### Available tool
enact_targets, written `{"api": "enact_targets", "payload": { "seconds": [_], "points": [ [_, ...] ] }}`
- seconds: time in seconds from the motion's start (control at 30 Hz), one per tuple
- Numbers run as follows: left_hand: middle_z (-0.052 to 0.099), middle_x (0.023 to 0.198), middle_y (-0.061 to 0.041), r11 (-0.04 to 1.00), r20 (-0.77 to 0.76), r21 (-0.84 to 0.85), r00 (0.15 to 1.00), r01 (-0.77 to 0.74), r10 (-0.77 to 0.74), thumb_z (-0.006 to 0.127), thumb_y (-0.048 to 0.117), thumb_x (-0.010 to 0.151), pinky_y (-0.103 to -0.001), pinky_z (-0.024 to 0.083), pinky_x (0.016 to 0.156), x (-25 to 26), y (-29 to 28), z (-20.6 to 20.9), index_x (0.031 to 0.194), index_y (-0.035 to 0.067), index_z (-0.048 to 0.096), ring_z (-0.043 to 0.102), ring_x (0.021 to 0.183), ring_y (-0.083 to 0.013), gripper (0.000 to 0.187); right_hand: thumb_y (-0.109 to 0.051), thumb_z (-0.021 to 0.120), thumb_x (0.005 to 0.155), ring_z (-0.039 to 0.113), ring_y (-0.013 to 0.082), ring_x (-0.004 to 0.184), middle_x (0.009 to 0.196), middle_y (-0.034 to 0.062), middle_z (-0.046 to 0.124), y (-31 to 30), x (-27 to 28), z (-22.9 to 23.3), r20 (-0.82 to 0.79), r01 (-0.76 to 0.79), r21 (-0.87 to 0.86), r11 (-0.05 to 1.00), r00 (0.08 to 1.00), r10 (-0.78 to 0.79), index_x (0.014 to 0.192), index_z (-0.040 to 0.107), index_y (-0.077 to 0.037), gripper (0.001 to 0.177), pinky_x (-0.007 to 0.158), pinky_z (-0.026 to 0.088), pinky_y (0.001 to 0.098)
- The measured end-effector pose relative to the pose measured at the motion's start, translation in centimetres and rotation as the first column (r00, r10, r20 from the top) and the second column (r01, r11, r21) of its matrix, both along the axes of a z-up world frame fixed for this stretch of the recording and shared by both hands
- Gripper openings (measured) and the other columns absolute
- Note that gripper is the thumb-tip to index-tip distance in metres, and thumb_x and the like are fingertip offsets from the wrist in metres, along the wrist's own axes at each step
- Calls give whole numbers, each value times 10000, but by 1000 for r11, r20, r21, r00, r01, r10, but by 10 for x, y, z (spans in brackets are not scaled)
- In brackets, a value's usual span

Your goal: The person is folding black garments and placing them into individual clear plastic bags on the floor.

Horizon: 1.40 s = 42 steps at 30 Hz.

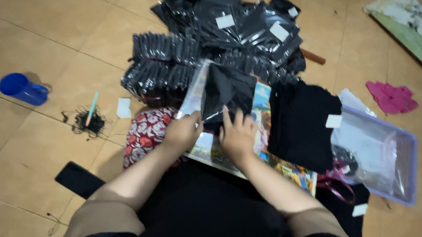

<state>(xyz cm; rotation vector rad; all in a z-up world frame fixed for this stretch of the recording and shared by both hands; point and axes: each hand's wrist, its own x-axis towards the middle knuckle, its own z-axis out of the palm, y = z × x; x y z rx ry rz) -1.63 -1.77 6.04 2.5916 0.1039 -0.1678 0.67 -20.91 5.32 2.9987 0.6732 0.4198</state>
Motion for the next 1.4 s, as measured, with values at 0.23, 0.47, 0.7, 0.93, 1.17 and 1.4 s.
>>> {"api": "enact_targets", "payload": {
  "seconds": [0.23,0.47,0.7,0.93,1.17,1.4],
  "points": [
    [663,758,-104,999,114,-1,992,49,-48,496,383,984,-464,600,717,2,-5,-13,914,208,539,746,786,-347,193,-549,418,975,765,394,835,813,132,762,-26,-8,-34,-559,83,-43,996,824,-93,1475,481,-379,533,688,585,541],
    [563,558,-75,981,389,-159,920,115,-45,550,315,989,-388,552,513,3,-25,-6,824,177,535,673,532,-317,216,-98,631,907,444,570,1344,1448,426,447,-7,1,-44,-14,-265,241,934,961,277,1439,474,145,605,1115,422,543],
    [525,496,-65,988,497,-122,868,99,-25,559,286,971,-353,509,430,3,-27,-4,770,158,526,626,446,-292,240,-275,511,930,423,505,1373,1600,332,300,10,6,-25,-519,-9,282,959,839,161,1530,374,70,705,1061,451,566],
    [542,526,-68,991,607,1,788,131,-105,530,322,981,-347,529,436,2,-37,-22,801,171,555,658,485,-278,236,-259,361,1087,182,500,1512,1658,203,296,-3,68,-81,-274,31,809,587,903,330,1618,368,-188,536,1180,148,688],
    [608,577,-82,977,574,-2,800,213,-173,529,266,971,-379,548,467,-9,-30,-28,967,168,636,692,545,-320,145,-478,281,1100,117,436,1558,1704,157,165,24,96,-34,-444,-105,304,947,863,239,1609,334,-253,558,1199,206,663],
    [722,978,-188,937,72,-198,957,289,-280,565,459,956,-501,550,841,10,3,37,1091,191,617,703,983,-408,305,-294,341,1015,380,268,1422,1485,-96,517,9,124,-94,-349,-120,556,823,864,362,1573,377,-361,563,1187,254,498]
  ]
}}
